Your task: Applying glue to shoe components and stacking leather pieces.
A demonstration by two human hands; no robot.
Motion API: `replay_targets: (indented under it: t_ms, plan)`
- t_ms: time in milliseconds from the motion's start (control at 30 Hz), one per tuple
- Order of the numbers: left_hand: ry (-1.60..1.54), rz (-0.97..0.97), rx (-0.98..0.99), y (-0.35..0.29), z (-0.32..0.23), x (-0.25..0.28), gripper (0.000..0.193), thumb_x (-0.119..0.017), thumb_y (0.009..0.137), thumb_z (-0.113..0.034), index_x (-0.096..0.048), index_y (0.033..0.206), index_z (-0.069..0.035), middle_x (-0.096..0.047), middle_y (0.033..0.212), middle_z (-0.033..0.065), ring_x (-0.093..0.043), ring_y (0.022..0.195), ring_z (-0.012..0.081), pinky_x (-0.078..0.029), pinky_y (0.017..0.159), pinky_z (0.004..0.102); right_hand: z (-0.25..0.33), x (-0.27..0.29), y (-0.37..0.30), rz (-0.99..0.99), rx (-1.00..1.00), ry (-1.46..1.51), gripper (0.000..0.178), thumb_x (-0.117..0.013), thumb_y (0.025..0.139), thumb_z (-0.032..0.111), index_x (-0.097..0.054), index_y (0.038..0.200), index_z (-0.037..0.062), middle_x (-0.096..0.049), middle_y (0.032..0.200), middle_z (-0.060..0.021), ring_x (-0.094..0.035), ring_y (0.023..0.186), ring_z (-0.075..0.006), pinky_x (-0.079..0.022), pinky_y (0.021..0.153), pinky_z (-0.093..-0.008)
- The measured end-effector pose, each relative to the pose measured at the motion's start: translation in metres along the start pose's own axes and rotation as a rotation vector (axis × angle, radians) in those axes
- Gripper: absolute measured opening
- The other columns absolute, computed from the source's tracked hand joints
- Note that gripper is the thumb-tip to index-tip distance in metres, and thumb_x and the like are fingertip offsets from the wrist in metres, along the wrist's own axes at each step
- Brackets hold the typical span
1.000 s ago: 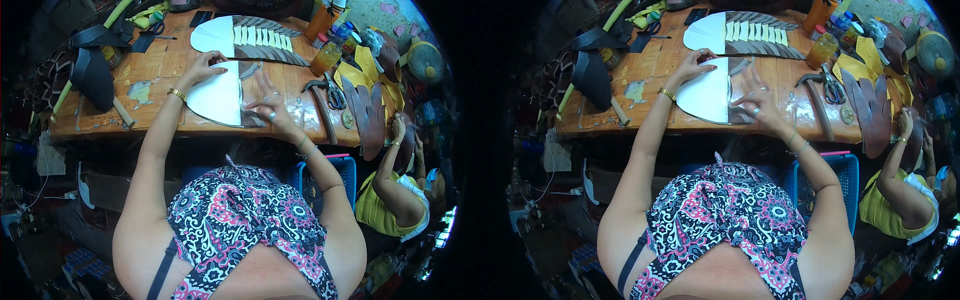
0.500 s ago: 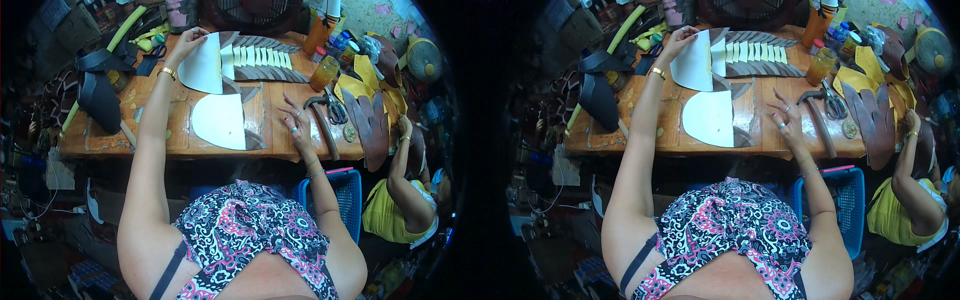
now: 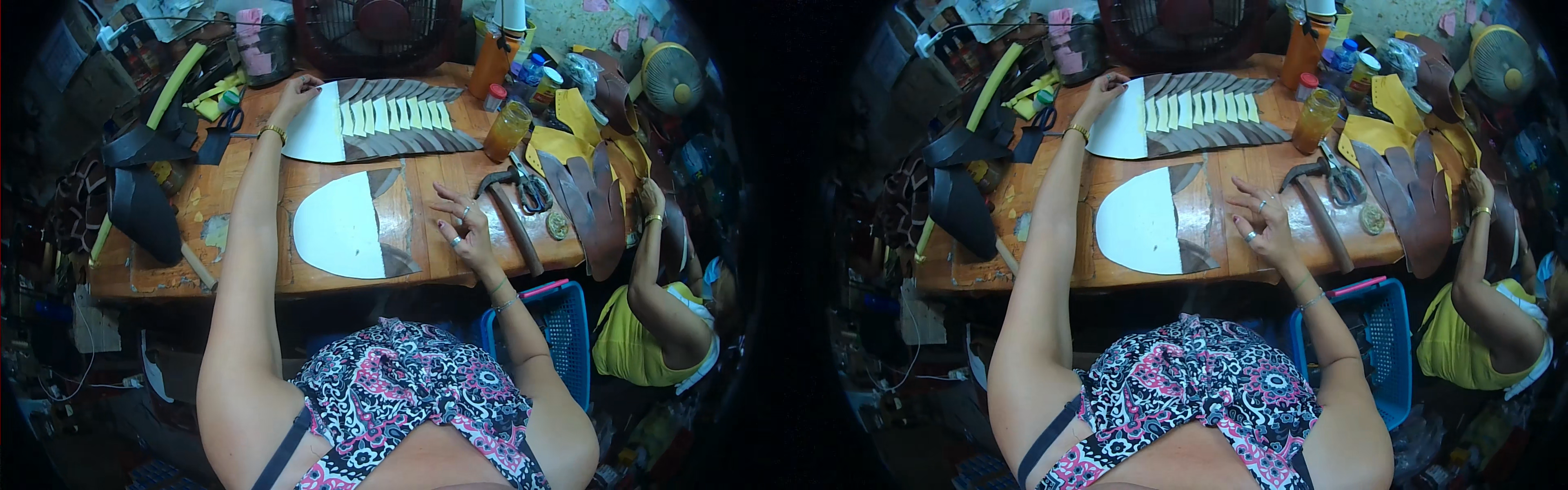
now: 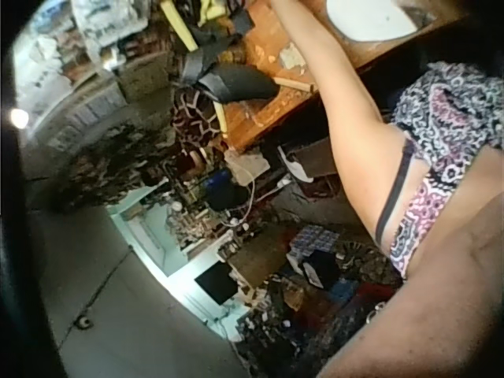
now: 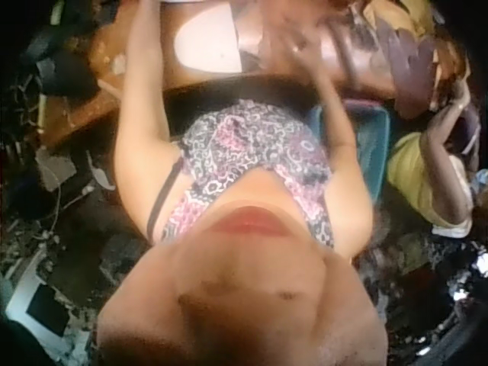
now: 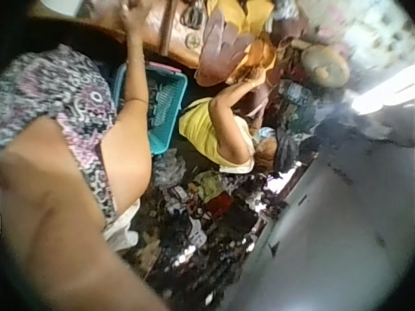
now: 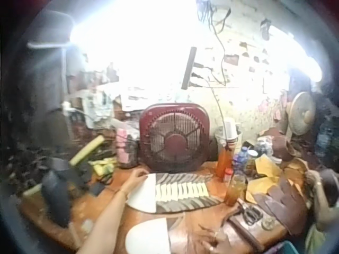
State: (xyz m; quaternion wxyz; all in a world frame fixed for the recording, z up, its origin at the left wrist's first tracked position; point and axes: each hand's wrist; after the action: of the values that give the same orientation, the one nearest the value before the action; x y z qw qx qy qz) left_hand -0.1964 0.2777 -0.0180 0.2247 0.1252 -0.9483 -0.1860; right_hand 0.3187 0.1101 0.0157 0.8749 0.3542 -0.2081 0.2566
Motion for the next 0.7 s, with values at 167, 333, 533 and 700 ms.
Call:
replay_targets:
  t_ms: [167, 333, 533, 700]
  plan:
    - [0.304, -0.002, 0.054, -0.011, -0.009, -0.002, 0.022, -0.067, 0.098, -0.022, -0.073, 0.117, -0.012, -0.073, 0.100, 0.0023, -0.066, 0.093, 0.0161, -0.048, 0.087, 0.0343, 0.008, 0.033, 0.023, -0.107, 0.165, -0.264, 0.036, -0.072, 0.077, 0.006, -0.075, 0.112, 0.0062, -0.065, 0.136, -0.0168, -0.060, 0.121, -0.0348, -0.044, 0.104, -0.0449]
    - [0.296, -0.249, -0.190, -0.039, -0.062, -0.016, 0.033, -0.060, 0.103, -0.039, -0.071, 0.124, -0.015, -0.067, 0.119, 0.0020, -0.059, 0.116, 0.0227, -0.036, 0.104, 0.0439, -0.009, 0.126, 0.106, -0.361, 0.178, -0.777, 0.040, -0.064, 0.074, -0.002, -0.076, 0.110, 0.0092, -0.061, 0.125, -0.0155, -0.059, 0.119, -0.0368, -0.047, 0.102, -0.0466]
    - [0.263, 0.105, -0.182, -0.125, -0.144, -0.052, 0.035, -0.068, 0.096, -0.044, -0.078, 0.108, -0.013, -0.072, 0.101, 0.0063, -0.064, 0.102, 0.0229, -0.035, 0.098, 0.0404, -0.076, 0.185, 0.156, 0.129, -0.088, -1.131, 0.026, -0.064, 0.079, 0.000, -0.077, 0.101, 0.0079, -0.056, 0.126, -0.0108, -0.055, 0.122, -0.0317, -0.049, 0.094, -0.0524]
    - [0.350, 0.243, 0.030, -0.193, -0.155, -0.057, 0.046, -0.083, 0.080, -0.050, -0.078, 0.107, -0.013, -0.070, 0.097, 0.0083, -0.064, 0.099, 0.0239, -0.034, 0.100, 0.0387, -0.109, 0.186, 0.175, 0.240, -0.198, -1.153, 0.018, -0.068, 0.082, 0.008, -0.075, 0.098, 0.0059, -0.061, 0.124, -0.0100, -0.059, 0.120, -0.0346, -0.050, 0.094, -0.0541]
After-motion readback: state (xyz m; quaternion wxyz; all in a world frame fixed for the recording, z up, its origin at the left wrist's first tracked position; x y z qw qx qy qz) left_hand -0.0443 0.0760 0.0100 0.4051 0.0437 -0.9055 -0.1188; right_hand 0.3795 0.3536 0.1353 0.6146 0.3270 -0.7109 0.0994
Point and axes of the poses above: each hand's wrist, its own y-axis towards the middle knuckle, its own x-axis out of the back of the hand, z = x × y
